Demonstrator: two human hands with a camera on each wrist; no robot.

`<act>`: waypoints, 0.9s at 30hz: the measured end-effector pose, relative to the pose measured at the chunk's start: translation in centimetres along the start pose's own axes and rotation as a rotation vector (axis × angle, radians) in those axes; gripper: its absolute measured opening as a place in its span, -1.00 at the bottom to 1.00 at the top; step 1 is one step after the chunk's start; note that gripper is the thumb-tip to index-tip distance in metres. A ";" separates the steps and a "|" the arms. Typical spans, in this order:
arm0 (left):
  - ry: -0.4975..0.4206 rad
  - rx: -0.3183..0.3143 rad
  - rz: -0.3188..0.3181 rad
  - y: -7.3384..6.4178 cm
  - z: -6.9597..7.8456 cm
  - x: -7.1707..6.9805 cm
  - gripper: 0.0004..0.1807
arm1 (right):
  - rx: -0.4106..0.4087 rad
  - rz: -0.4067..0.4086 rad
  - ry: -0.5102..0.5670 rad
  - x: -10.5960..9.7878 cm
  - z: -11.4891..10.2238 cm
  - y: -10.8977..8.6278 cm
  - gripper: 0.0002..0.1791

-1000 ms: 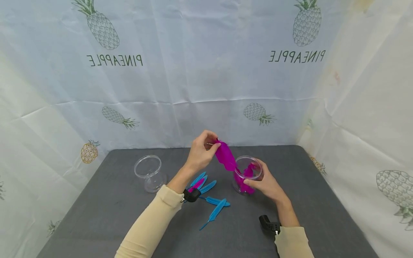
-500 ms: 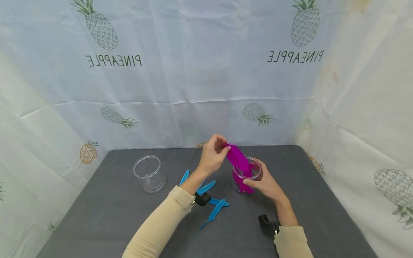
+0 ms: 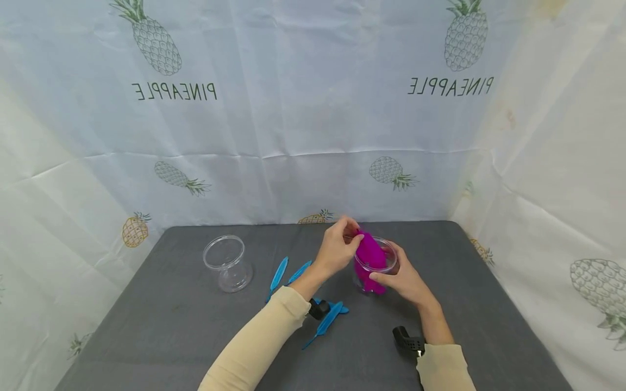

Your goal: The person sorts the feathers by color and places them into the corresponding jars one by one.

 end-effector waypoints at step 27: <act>0.332 0.064 -0.186 -0.5 0.6 2.9 -0.84 | 0.005 -0.016 0.021 -0.2 -0.1 -0.1 0.07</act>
Point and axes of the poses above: each hand's wrist, its own y-axis towards the middle knuckle, its own x-axis out of the palm, z = x × y, the point moved 3 cm from there along y, towards the middle knuckle, and after that the axes turned 9 degrees about -x, right-handed, at the moved point
